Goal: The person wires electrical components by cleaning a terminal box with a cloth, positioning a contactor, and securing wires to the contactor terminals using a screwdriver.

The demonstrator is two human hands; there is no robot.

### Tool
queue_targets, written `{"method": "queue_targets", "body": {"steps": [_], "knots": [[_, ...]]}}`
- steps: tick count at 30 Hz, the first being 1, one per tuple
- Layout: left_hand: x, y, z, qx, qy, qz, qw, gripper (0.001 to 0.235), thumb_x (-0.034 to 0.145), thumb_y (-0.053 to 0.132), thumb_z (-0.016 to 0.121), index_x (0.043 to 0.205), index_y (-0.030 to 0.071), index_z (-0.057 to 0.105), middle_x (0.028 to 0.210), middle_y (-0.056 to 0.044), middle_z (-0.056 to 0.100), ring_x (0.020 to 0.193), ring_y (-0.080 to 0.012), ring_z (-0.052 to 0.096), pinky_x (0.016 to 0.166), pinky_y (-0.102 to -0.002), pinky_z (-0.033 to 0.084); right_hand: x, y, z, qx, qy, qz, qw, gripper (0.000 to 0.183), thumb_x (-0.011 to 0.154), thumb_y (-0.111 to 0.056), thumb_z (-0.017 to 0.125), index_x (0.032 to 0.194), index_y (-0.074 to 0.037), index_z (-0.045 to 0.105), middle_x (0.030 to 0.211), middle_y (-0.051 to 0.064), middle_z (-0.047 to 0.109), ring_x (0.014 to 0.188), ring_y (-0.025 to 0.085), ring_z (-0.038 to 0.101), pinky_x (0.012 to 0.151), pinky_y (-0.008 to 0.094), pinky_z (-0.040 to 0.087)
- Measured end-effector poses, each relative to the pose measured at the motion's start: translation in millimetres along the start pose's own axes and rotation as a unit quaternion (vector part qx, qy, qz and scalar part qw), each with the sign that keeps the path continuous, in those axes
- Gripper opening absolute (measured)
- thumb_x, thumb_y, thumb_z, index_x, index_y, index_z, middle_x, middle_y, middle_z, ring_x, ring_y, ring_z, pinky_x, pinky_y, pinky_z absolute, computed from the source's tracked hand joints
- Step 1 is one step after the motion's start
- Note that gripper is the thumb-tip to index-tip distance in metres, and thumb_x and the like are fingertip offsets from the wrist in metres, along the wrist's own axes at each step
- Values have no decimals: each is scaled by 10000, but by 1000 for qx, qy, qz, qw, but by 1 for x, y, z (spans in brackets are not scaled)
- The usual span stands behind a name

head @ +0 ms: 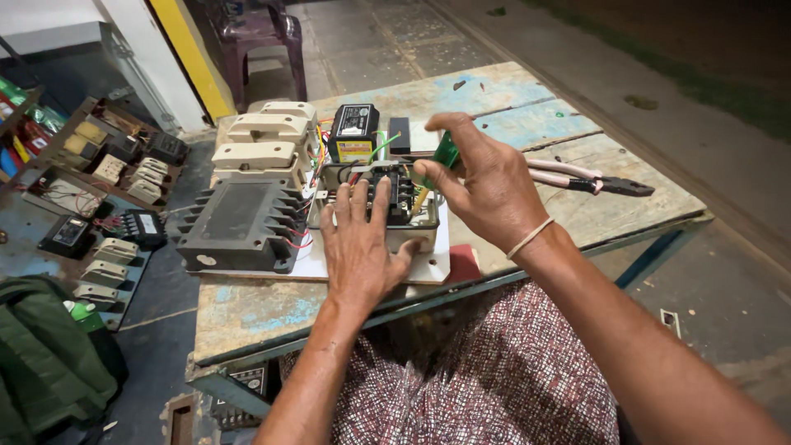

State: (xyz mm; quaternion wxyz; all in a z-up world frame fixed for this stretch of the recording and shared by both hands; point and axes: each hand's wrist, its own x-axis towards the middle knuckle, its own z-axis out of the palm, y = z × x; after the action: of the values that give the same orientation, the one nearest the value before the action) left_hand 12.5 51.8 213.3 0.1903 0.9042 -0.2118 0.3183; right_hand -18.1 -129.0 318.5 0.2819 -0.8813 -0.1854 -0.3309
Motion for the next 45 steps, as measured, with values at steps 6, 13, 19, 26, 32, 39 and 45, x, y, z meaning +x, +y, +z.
{"method": "queue_targets", "body": {"steps": [6, 13, 19, 26, 32, 39, 45], "knots": [[1, 2, -2, 13, 9, 9, 1000, 1020, 659, 449, 852, 1499, 54, 429, 1469, -219, 447, 1409, -417, 343, 1123, -604, 230, -1, 9, 2, 153, -19, -15, 988, 284, 1048, -177, 644, 1287, -87, 519, 969, 38, 732, 851, 163, 740, 693, 318, 603], [29, -9, -14, -181, 8, 69, 981, 526, 797, 291, 801, 1255, 74, 662, 1339, -138, 594, 1321, -337, 485, 1126, -507, 331, 13, 22, -9, 168, 26, 4, 985, 307, 1047, -161, 674, 1310, -73, 541, 964, 57, 743, 854, 118, 710, 720, 290, 595], [72, -21, -16, -320, -49, 65, 944, 223, 845, 108, 706, 1059, 67, 754, 1151, -97, 732, 1190, -295, 616, 1077, -413, 445, 26, 19, -16, 173, -1, 3, 985, 301, 1046, -152, 667, 1306, -64, 544, 978, 69, 750, 866, 113, 712, 735, 288, 597], [93, -15, -24, -348, -157, 72, 922, 252, 795, 114, 735, 1038, 53, 765, 1048, -116, 754, 1074, -278, 651, 1001, -396, 488, 35, 20, -14, 159, -16, -8, 987, 302, 1026, -152, 671, 1289, -57, 555, 974, 75, 759, 870, 136, 742, 735, 299, 608], [103, -20, -12, -352, -183, 69, 915, 219, 768, 124, 767, 978, 61, 779, 998, -77, 762, 1015, -247, 673, 962, -383, 510, 39, 28, -11, 146, -25, -7, 989, 316, 991, -161, 698, 1254, -42, 570, 956, 73, 774, 844, 141, 771, 727, 299, 637], [100, -23, -8, -360, -166, 117, 911, 175, 790, 91, 762, 956, 40, 743, 955, -76, 742, 987, -269, 635, 976, -391, 478, 31, 36, -5, 132, -20, -23, 991, 329, 964, -149, 721, 1229, -23, 574, 993, 69, 776, 867, 143, 784, 758, 288, 642], [101, -23, -7, -353, -186, 137, 907, 150, 793, 75, 758, 939, 43, 740, 869, -62, 688, 950, -247, 611, 1020, -405, 421, 24, 39, -6, 139, -29, -11, 990, 317, 927, -123, 756, 1175, -28, 583, 1013, 72, 763, 903, 139, 777, 792, 285, 627]]}}
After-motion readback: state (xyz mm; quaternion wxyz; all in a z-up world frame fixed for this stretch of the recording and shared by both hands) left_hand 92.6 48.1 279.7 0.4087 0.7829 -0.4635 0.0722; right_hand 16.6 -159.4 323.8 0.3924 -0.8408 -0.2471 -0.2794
